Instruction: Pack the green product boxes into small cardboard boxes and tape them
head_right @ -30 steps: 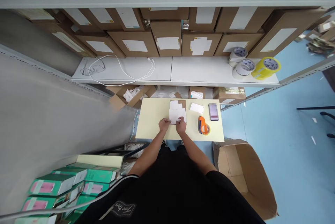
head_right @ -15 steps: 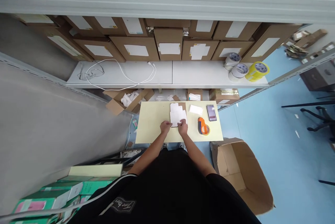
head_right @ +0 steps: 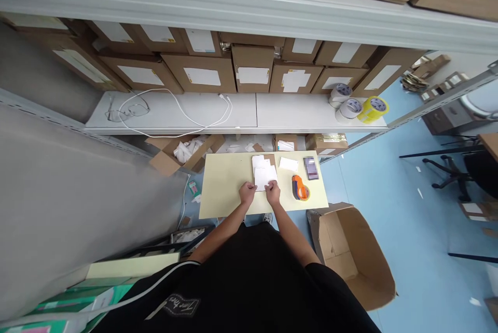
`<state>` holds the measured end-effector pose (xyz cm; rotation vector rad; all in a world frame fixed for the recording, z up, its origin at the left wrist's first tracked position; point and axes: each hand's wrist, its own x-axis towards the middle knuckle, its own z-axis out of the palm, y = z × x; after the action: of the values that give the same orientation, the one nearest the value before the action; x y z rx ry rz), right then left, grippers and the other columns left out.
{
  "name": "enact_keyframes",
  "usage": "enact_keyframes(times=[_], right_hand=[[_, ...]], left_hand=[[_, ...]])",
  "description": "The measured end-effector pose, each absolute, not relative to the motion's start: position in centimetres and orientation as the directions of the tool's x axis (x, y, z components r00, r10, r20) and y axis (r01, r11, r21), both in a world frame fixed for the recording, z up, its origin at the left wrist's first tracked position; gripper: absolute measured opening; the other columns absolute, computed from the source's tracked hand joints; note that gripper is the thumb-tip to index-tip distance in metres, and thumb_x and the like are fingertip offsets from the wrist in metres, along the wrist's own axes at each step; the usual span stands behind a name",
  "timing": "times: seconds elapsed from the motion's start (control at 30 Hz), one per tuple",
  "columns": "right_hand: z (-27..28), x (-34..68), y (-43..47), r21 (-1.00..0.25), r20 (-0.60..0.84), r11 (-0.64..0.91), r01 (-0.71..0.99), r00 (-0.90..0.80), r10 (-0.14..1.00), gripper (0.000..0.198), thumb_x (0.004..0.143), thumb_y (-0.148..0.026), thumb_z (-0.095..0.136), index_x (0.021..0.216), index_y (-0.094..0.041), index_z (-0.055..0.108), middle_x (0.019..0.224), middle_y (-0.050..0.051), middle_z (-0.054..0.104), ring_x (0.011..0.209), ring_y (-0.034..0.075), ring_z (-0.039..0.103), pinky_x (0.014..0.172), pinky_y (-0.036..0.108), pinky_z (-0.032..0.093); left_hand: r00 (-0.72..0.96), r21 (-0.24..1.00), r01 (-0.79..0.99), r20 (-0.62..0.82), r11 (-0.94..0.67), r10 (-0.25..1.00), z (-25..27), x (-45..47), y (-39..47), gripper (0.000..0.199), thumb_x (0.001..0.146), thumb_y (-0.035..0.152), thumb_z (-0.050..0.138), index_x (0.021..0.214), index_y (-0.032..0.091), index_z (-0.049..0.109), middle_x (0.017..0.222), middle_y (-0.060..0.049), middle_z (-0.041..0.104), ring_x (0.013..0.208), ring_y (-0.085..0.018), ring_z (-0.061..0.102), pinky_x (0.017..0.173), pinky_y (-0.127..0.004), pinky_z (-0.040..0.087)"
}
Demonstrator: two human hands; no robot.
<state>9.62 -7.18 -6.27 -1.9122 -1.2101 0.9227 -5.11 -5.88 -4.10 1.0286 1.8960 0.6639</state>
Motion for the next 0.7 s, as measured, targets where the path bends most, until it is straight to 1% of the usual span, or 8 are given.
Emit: enact_keyframes(times=[0.13, 0.33, 0.7], right_hand=[[-6.36, 9.58, -6.95, -0.827, -0.211, -0.35, 0.44, 0.334, 0.919, 0.019, 0.078, -0.041, 0.057, 0.089, -0.028, 0.048, 0.06, -0.008, 0.05, 0.064, 0.021, 0.06, 0.073, 0.032, 0.049], [-6.19, 9.52, -6.46, -0.79, -0.23, -0.385, 0.477, 0.351, 0.908, 0.017, 0.076, -0.036, 0.059, 0.087, -0.028, 0.048, 0.061, -0.007, 0.054, 0.065, 0.023, 0.062, 0.073, 0.032, 0.049], [-5.95, 9.5, -6.39, -0.754, -0.25, -0.406, 0.516, 0.347, 0.904, 0.015, 0.076, -0.032, 0.056, 0.087, -0.028, 0.047, 0.063, -0.007, 0.055, 0.066, 0.022, 0.062, 0.072, 0.03, 0.047]], left_hand=[[-0.299, 0.743, 0.396, -0.451, 0.539, 0.841, -4.46, -5.12, -5.51, 0.011, 0.081, 0.023, 0.072, 0.074, 0.021, 0.064, 0.083, -0.002, 0.075, 0.083, -0.018, 0.072, 0.08, -0.027, 0.052], [-0.301, 0.716, 0.403, -0.484, 0.57, 0.821, -4.91, -5.16, -5.03, 0.011, 0.079, 0.022, 0.074, 0.073, 0.021, 0.065, 0.083, -0.003, 0.076, 0.083, -0.019, 0.073, 0.08, -0.028, 0.052], [-0.29, 0.681, 0.45, -0.499, 0.577, 0.816, -4.51, -5.02, -5.08, 0.007, 0.082, 0.023, 0.072, 0.077, 0.021, 0.068, 0.088, -0.003, 0.077, 0.087, -0.018, 0.073, 0.082, -0.027, 0.052]])
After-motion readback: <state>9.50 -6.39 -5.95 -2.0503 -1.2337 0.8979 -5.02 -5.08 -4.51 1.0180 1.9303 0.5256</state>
